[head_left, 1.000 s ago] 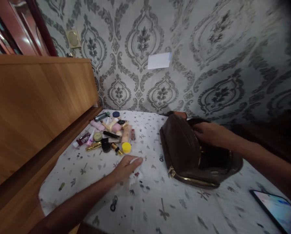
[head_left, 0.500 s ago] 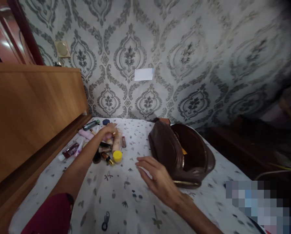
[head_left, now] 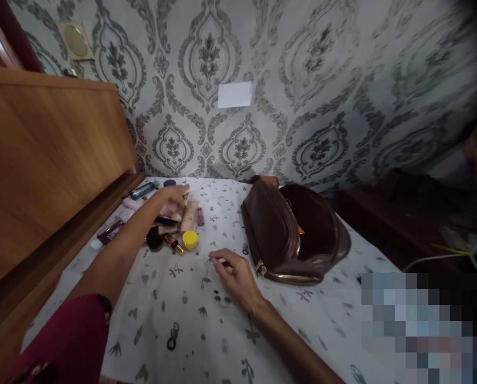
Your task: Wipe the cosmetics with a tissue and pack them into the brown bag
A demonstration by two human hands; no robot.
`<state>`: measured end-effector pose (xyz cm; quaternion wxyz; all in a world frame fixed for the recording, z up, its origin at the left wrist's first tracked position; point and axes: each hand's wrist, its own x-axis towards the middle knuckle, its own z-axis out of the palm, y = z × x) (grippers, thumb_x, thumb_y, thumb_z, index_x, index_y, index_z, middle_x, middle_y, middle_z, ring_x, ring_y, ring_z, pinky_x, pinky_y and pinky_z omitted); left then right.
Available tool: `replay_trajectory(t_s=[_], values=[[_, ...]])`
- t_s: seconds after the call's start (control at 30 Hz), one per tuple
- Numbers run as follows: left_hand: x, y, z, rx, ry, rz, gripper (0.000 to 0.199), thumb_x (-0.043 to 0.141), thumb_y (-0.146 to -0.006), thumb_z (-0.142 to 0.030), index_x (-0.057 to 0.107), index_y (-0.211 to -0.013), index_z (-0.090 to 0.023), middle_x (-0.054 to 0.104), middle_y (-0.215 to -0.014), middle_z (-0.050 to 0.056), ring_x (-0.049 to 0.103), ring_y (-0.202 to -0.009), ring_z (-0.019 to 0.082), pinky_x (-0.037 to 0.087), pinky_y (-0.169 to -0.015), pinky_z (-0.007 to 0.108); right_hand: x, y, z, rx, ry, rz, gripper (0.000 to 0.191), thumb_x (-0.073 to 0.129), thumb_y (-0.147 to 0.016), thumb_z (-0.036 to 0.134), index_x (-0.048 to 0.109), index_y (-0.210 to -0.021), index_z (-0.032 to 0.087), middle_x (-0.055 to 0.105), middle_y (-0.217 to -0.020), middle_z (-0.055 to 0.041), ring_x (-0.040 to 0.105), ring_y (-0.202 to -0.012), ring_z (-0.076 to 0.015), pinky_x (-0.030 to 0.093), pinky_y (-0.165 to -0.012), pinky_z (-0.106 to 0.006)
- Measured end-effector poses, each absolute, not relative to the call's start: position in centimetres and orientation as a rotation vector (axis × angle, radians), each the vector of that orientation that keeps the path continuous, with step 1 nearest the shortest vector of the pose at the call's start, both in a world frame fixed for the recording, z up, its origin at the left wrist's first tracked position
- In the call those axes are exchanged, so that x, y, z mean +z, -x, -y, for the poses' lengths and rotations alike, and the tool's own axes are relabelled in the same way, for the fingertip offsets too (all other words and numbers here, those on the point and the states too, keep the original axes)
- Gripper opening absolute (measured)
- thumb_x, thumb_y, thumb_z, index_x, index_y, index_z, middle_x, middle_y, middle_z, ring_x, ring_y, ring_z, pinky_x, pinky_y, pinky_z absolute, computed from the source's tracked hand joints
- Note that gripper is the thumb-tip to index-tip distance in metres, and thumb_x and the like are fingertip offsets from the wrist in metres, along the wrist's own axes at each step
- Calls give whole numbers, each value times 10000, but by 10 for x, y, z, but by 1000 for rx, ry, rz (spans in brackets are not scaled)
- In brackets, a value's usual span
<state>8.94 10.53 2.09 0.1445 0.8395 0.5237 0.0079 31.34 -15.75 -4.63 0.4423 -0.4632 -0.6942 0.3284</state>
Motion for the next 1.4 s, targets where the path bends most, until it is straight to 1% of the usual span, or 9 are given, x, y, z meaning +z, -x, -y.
replay_trajectory(t_s=[0.07,0.2,0.4,0.57,0.7,0.8,1.1,1.3,1.4], values=[[39,-84,-92,196,-2411,-1463,739,802,-671,-310,480,-1293,-75,619,-1175,93,584,-1068,263,491,-919,341,-51,-314,158,857,1169,1633,222,550,-890,333,733,-904,208,733,-895,-69,670,-820,-203,538,-695,-308],[69,-85,-40,456,-2404,-1302,740,735,-702,-323,398,-1324,-109,571,-1206,72,552,-1104,237,467,-924,291,-54,-314,157,1100,1071,1381,298,644,-841,462,726,-963,203,721,-919,-76,671,-855,-224,549,-698,-335],[51,-122,83,498,-2305,-981,838,778,-660,-349,370,-1370,-171,597,-1126,67,586,-1069,284,482,-901,346,-41,-306,164,1534,793,961,586,739,-749,547,626,-1227,228,623,-1258,-121,652,-1043,-250,558,-806,-374],[19,-142,140,613,-2508,-846,777,707,-720,-200,339,-1404,-220,454,-1409,148,432,-1338,312,391,-1092,450,-44,-303,176,1521,789,1079,590,794,-692,455,617,-1196,205,650,-1191,-91,633,-1015,-230,529,-867,-347],[10,-139,155,704,-2709,-727,557,641,-864,-267,398,-1366,-263,350,-1523,139,294,-1448,299,301,-1176,491,-44,-309,183,1520,833,1163,588,805,-688,397,585,-1205,224,661,-1078,-60,637,-933,-213,538,-795,-333],[9,-134,157,700,-2709,-705,611,679,-857,-405,402,-1385,-275,398,-1494,143,321,-1437,315,310,-1170,513,-39,-315,183,1501,816,1257,564,817,-673,387,601,-1171,233,643,-1082,-50,622,-957,-209,532,-809,-327],[-2,-126,146,860,-2362,-701,799,836,-590,-603,574,-1246,-229,562,-1345,158,474,-1310,364,347,-1118,496,-46,-325,176,1675,635,1344,677,904,-553,269,599,-1158,279,613,-1078,-15,613,-962,-181,515,-889,-335],[-18,-124,155,925,-2067,-909,1009,781,-536,-733,469,-1336,-203,570,-1271,135,551,-1156,337,417,-1008,413,-45,-322,182,1758,615,1312,761,917,-530,323,601,-1222,298,630,-1160,-30,610,-1054,-207,509,-909,-333],[-22,-125,158,943,-1999,-915,972,743,-571,-757,467,-1309,-186,590,-1186,113,566,-1071,307,436,-947,375,-46,-320,182,1729,669,1296,818,917,-516,357,577,-1258,305,616,-1244,-49,615,-1071,-222,527,-876,-332]])
